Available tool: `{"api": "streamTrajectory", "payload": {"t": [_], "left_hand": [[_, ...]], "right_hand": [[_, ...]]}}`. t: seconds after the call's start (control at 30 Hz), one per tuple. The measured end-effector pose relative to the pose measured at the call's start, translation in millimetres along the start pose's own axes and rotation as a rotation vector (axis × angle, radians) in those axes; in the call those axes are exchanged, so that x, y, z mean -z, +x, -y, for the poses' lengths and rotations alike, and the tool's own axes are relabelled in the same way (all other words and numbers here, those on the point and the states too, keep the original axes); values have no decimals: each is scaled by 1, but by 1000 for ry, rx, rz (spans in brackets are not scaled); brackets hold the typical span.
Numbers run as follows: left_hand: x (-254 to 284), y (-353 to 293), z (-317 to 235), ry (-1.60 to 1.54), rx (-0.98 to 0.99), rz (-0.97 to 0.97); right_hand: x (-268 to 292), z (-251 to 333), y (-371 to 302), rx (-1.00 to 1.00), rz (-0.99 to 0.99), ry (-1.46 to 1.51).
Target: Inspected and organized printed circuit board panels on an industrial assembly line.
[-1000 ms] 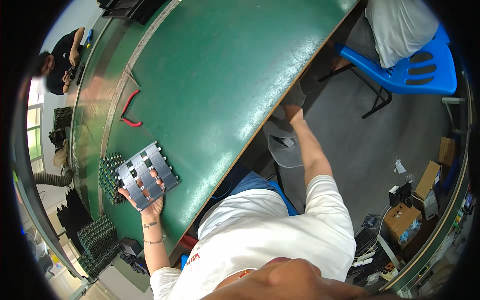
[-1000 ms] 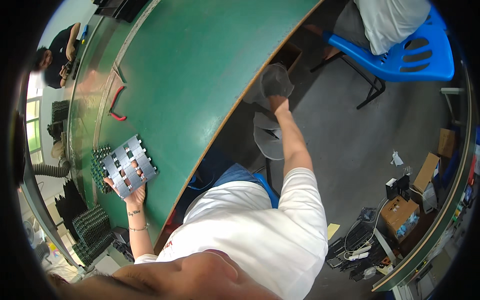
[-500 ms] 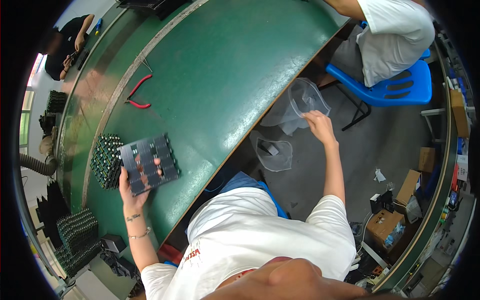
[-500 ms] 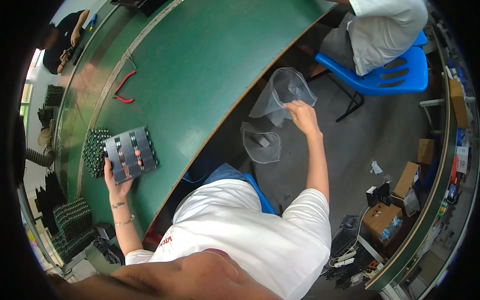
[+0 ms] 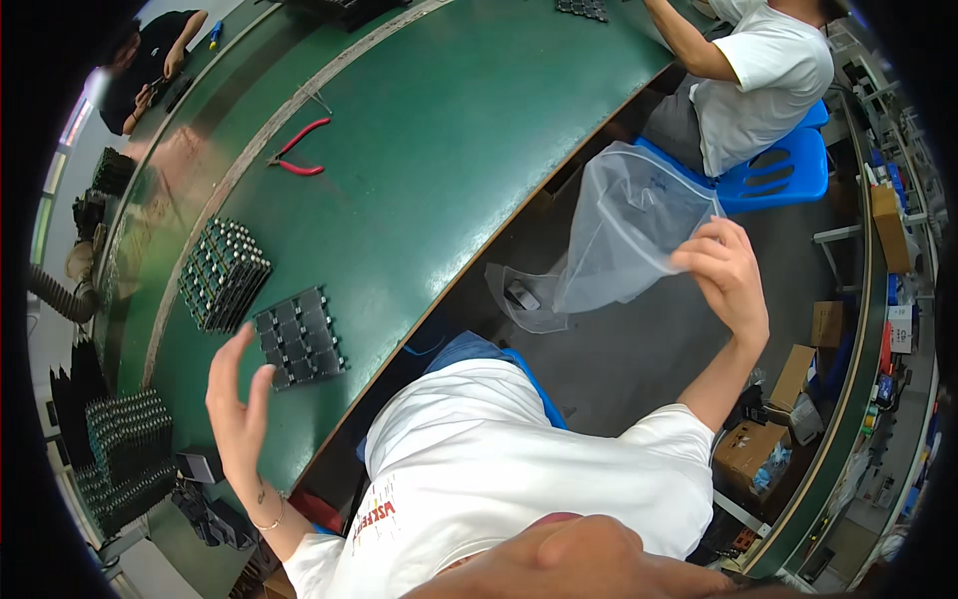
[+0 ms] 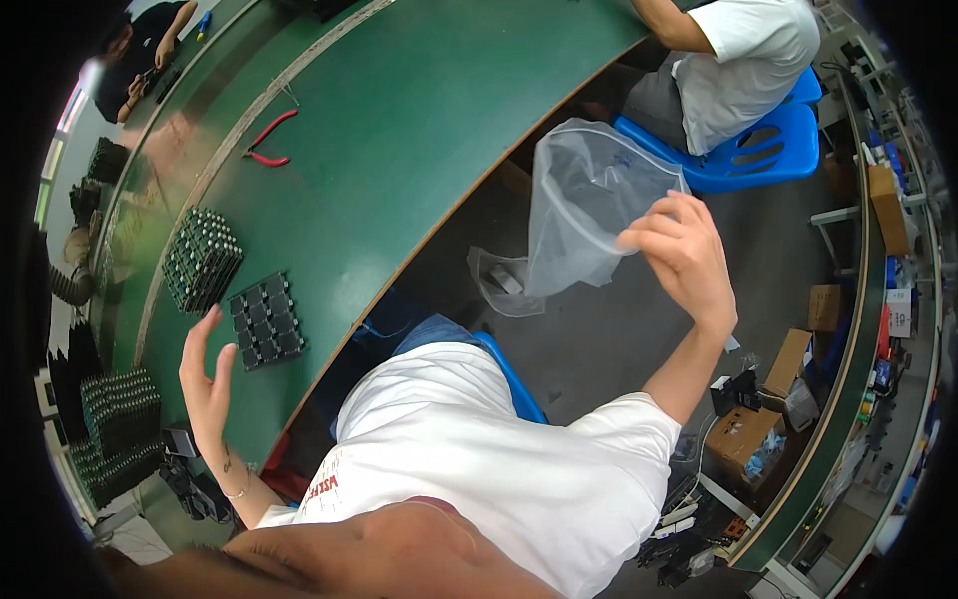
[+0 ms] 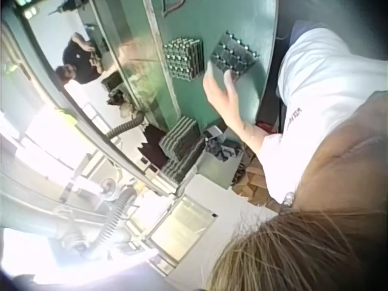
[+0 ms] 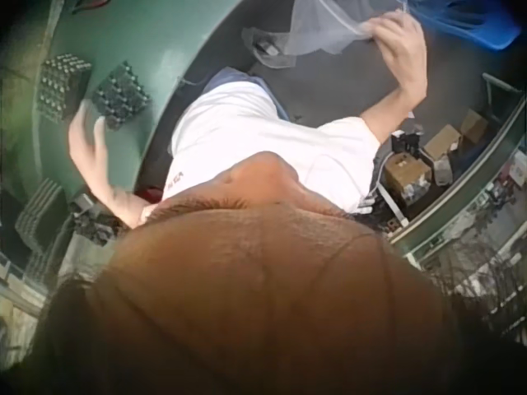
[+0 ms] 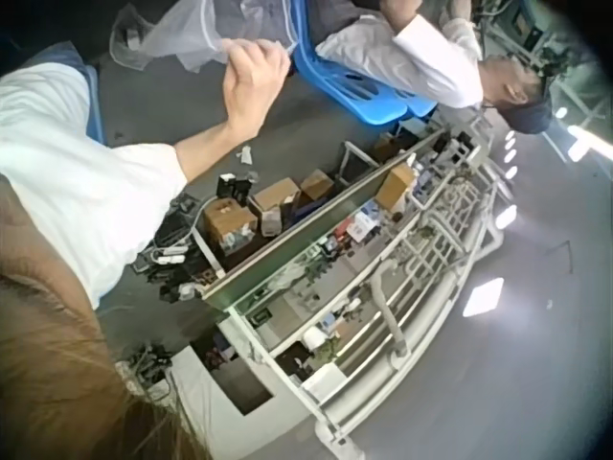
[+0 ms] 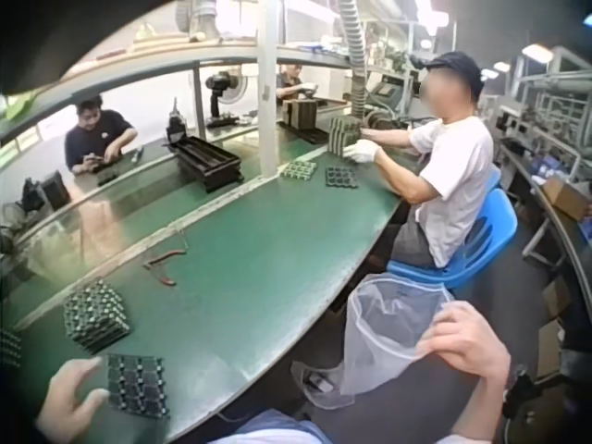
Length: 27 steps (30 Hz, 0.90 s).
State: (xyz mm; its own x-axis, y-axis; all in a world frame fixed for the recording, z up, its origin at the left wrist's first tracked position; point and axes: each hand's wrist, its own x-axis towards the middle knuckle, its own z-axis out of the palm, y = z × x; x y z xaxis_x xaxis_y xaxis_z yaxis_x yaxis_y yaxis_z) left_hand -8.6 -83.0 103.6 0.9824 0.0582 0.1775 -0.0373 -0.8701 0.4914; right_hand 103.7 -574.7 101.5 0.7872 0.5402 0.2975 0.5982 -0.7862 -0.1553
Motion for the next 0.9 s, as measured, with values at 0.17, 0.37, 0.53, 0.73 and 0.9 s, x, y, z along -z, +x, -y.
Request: {"api": "streamTrajectory", "payload": {"t": [0.17, 0.37, 0.53, 0.73, 0.9], "left_hand": [[-36, 41, -89, -324, -661, 300], [-160, 111, -169, -49, -833, 674], [-287, 117, -152, 307, -768, 1403], [-388, 79, -58, 22, -210, 1033], [-428, 41, -38, -201, -163, 745]], "right_hand": [[22, 42, 4, 88, 93, -25], [-6, 71, 11, 278, -21, -94], [-45, 92, 21, 436, -229, -102], [-85, 131, 32, 654, -417, 103], [-105, 147, 35, 714, -448, 169]]}}
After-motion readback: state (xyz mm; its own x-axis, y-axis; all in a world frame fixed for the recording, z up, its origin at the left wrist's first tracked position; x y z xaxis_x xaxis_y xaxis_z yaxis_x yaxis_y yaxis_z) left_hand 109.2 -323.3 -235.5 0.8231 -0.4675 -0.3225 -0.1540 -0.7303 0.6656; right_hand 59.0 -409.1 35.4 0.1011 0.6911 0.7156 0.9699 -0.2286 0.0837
